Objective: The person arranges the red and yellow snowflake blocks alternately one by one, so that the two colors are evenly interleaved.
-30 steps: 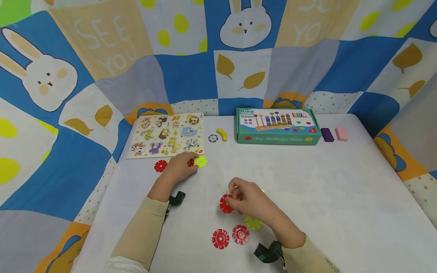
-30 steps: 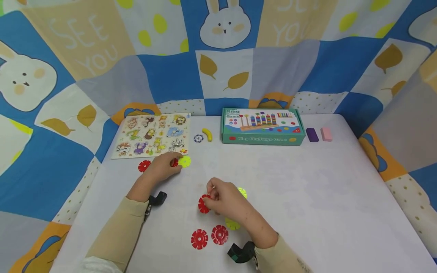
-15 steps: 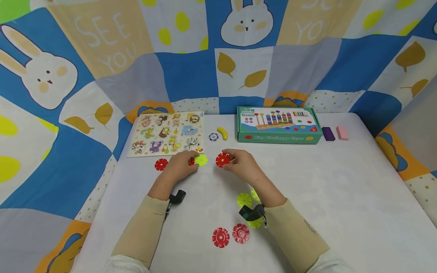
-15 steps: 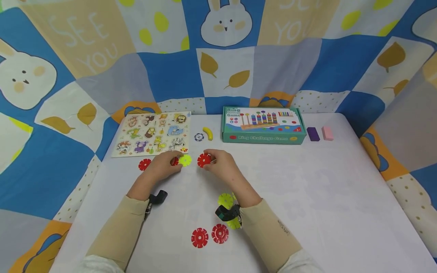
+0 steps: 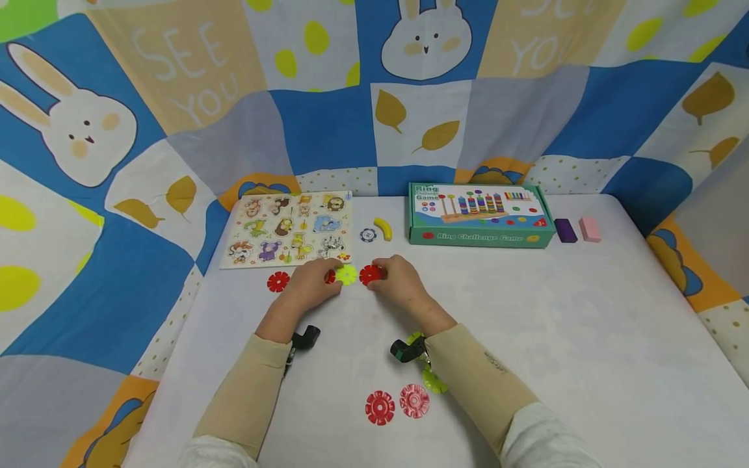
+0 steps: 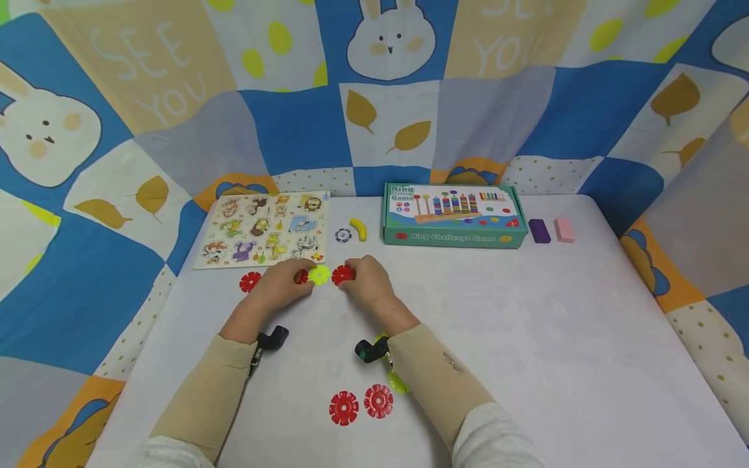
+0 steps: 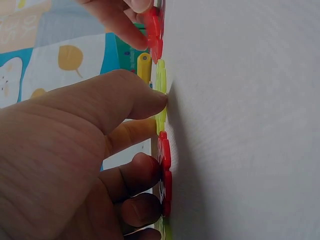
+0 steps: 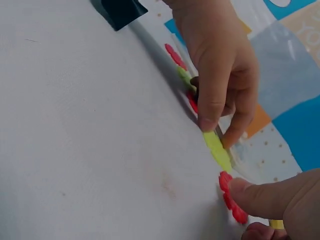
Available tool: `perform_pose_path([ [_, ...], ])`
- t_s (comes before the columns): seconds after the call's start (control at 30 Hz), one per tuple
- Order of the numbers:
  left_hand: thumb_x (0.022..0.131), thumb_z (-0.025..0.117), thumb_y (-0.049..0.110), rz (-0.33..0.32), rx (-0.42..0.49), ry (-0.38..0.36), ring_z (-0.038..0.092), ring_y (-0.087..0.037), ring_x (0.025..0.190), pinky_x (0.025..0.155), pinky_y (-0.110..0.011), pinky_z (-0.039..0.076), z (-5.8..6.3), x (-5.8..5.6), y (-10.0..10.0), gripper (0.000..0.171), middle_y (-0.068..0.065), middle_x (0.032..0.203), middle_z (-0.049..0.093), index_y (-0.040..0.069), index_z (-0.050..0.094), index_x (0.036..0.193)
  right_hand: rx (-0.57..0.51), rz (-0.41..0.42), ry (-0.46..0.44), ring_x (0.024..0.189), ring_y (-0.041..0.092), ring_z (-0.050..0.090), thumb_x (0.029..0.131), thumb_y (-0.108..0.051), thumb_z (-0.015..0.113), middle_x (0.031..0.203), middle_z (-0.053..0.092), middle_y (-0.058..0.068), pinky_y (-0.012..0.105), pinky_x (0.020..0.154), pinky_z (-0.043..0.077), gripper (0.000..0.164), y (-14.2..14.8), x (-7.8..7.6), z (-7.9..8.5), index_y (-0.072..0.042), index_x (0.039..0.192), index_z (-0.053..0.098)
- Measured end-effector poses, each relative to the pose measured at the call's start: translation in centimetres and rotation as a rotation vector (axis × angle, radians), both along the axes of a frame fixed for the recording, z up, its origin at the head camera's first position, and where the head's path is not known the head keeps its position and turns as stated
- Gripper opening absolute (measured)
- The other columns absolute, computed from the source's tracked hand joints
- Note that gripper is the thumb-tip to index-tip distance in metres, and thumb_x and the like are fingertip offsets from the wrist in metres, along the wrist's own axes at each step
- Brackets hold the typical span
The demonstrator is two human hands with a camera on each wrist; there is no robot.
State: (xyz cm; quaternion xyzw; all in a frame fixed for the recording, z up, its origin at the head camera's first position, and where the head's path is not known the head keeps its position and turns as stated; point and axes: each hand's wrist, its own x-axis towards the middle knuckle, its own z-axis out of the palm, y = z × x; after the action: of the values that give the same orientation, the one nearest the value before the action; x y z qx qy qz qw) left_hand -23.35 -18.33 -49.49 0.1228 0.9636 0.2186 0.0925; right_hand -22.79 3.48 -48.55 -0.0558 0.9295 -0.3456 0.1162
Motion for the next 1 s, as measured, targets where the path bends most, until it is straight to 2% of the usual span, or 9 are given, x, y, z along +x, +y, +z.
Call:
perform_pose_path([
  [0.13, 0.085, 0.066, 0.031, 0.000, -0.002, -0.002, 0.051, -0.021, 0.105, 0.096, -0.043, 0.040, 0.2, 0.0, 0.2, 0.047, -0.002, 0.123, 0.057, 0.020, 0.057, 0.129, 0.018, -0.008, 0.040, 0.085, 0.018, 0.047, 0.078, -0.025, 0.078, 0.092, 0.050, 0.004, 0.029, 0.071, 0.043, 0.047, 0.3, -0.1, -0.2, -0.013, 0.121, 0.064],
  [0.33, 0.085, 0.066, 0.030, -0.003, 0.001, -0.002, 0.050, -0.022, 0.108, 0.097, -0.044, 0.039, 0.4, 0.0, 0.3, 0.047, -0.002, 0.125, 0.057, 0.019, 0.057, 0.130, 0.035, 0.004, 0.085, 0.078, 0.019, 0.045, 0.082, -0.028, 0.074, 0.087, 0.047, 0.006, 0.029, 0.063, 0.037, 0.041, 0.6, -0.4, -0.7, -0.014, 0.120, 0.065],
  [0.53, 0.085, 0.066, 0.031, -0.001, -0.030, -0.016, 0.050, -0.023, 0.110, 0.099, -0.046, 0.037, 0.5, 0.2, 0.2, 0.048, -0.003, 0.125, 0.057, 0.019, 0.056, 0.131, 0.007, 0.027, 0.053, 0.083, 0.018, 0.046, 0.084, -0.022, 0.071, 0.089, 0.048, 0.004, 0.028, 0.068, 0.041, 0.039, 1.0, -0.7, -1.0, -0.017, 0.122, 0.064],
  [0.67, 0.086, 0.065, 0.031, -0.027, -0.046, -0.019, 0.050, -0.024, 0.112, 0.100, -0.048, 0.035, 0.8, 0.1, 0.3, 0.048, -0.004, 0.125, 0.057, 0.018, 0.056, 0.131, -0.030, 0.021, 0.036, 0.086, 0.018, 0.046, 0.085, -0.019, 0.069, 0.090, 0.049, 0.003, 0.029, 0.072, 0.043, 0.031, 1.4, -0.8, -1.0, -0.017, 0.116, 0.066],
  [0.8, 0.085, 0.067, 0.031, -0.019, -0.026, -0.023, 0.051, -0.022, 0.100, 0.090, -0.044, 0.041, 1.6, -0.2, 0.3, 0.047, -0.002, 0.114, 0.059, 0.021, 0.057, 0.130, -0.071, 0.008, 0.027, 0.087, 0.018, 0.046, 0.085, -0.019, 0.069, 0.090, 0.050, 0.003, 0.029, 0.073, 0.043, 0.027, 1.5, -0.8, -1.0, -0.016, 0.112, 0.068],
  [0.87, 0.084, 0.070, 0.031, -0.016, 0.001, -0.038, 0.050, -0.022, 0.088, 0.079, -0.040, 0.044, 2.2, -0.5, 0.6, 0.047, -0.003, 0.101, 0.059, 0.022, 0.058, 0.129, -0.079, 0.003, 0.026, 0.086, 0.018, 0.047, 0.086, -0.020, 0.069, 0.090, 0.050, 0.003, 0.029, 0.073, 0.043, 0.025, 1.5, -0.8, -1.0, -0.016, 0.111, 0.068],
  [0.93, 0.082, 0.071, 0.033, -0.036, 0.011, -0.053, 0.049, -0.021, 0.080, 0.070, -0.037, 0.043, 2.6, -0.8, 1.2, 0.049, -0.004, 0.091, 0.056, 0.023, 0.058, 0.128, -0.080, -0.002, 0.022, 0.085, 0.018, 0.047, 0.086, -0.020, 0.069, 0.089, 0.050, 0.003, 0.029, 0.072, 0.043, 0.025, 1.6, -0.6, -1.1, -0.016, 0.110, 0.068],
  [1.0, 0.082, 0.072, 0.033, -0.074, 0.012, -0.085, 0.048, -0.021, 0.078, 0.067, -0.036, 0.042, 2.9, -1.0, 2.2, 0.050, -0.005, 0.088, 0.055, 0.021, 0.057, 0.128, -0.082, -0.001, 0.025, 0.084, 0.018, 0.047, 0.086, -0.020, 0.069, 0.088, 0.050, 0.003, 0.029, 0.071, 0.042, 0.024, 1.6, -0.5, -1.2, -0.016, 0.110, 0.068],
])
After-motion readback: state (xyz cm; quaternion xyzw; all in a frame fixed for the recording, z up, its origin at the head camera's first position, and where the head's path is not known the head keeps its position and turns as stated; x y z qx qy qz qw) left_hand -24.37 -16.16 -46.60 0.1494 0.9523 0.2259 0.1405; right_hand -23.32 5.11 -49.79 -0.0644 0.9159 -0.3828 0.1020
